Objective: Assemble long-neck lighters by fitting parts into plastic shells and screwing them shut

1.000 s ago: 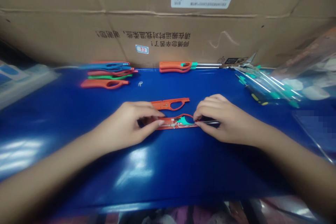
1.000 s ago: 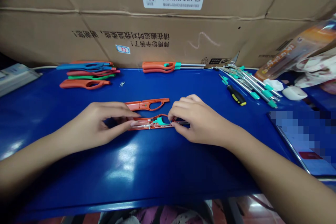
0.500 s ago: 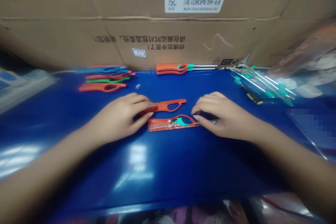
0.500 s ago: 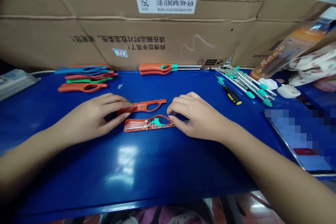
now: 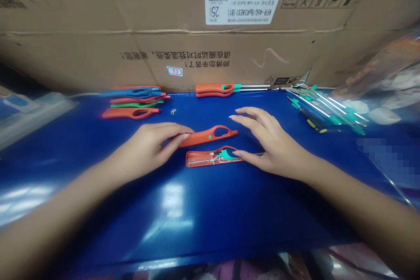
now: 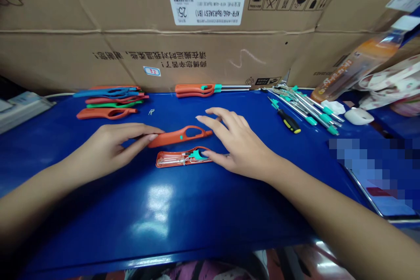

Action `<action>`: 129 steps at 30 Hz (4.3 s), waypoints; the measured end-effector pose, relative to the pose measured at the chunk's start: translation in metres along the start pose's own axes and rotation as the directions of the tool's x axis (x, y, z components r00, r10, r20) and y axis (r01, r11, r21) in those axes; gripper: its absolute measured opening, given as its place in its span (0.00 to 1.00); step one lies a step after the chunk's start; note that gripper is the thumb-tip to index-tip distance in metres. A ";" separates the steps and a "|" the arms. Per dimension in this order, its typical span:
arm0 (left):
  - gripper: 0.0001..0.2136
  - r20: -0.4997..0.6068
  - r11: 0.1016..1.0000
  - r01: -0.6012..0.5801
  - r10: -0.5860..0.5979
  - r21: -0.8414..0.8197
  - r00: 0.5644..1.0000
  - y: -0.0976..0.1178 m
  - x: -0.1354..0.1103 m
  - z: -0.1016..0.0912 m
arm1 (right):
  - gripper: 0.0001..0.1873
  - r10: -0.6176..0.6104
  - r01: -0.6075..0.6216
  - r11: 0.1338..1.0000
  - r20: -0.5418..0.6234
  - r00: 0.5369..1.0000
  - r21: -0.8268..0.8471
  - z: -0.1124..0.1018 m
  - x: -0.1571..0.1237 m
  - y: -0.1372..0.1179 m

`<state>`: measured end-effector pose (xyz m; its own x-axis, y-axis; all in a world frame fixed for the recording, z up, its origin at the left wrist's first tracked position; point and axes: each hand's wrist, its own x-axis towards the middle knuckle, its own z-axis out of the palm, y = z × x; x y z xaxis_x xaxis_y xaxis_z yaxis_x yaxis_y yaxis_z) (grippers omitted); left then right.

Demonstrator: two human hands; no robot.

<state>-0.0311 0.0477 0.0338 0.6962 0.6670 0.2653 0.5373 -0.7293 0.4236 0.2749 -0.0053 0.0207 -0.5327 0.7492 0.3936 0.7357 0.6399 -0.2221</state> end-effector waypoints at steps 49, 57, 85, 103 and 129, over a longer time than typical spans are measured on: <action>0.10 0.215 0.998 -0.060 0.052 0.028 0.975 0.017 -0.006 0.013 | 0.16 0.050 -0.079 0.983 0.176 0.983 0.165 0.017 0.000 -0.010; 0.10 0.211 0.995 -0.074 0.059 0.064 0.976 0.017 -0.007 0.011 | 0.16 0.051 -0.078 0.981 0.152 0.987 0.176 0.019 -0.001 -0.009; 0.10 0.254 0.990 -0.065 0.032 0.122 0.967 0.018 -0.009 0.007 | 0.19 0.049 -0.080 0.984 0.187 0.981 0.161 0.021 -0.001 -0.010; 0.09 0.187 0.897 -0.219 0.156 0.385 0.970 0.029 -0.009 0.021 | 0.22 0.029 -0.051 0.993 0.199 0.980 0.106 0.020 -0.001 -0.011; 0.11 0.099 0.991 -0.082 0.093 -0.108 0.991 0.011 -0.004 0.034 | 0.10 -0.099 0.105 0.992 0.091 0.991 -0.065 -0.005 -0.001 0.008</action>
<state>-0.0116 0.0314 0.0079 0.7868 0.5780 0.2163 0.4240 -0.7609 0.4911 0.2831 -0.0019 0.0232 -0.6387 0.6947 0.3309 0.7013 0.7025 -0.1211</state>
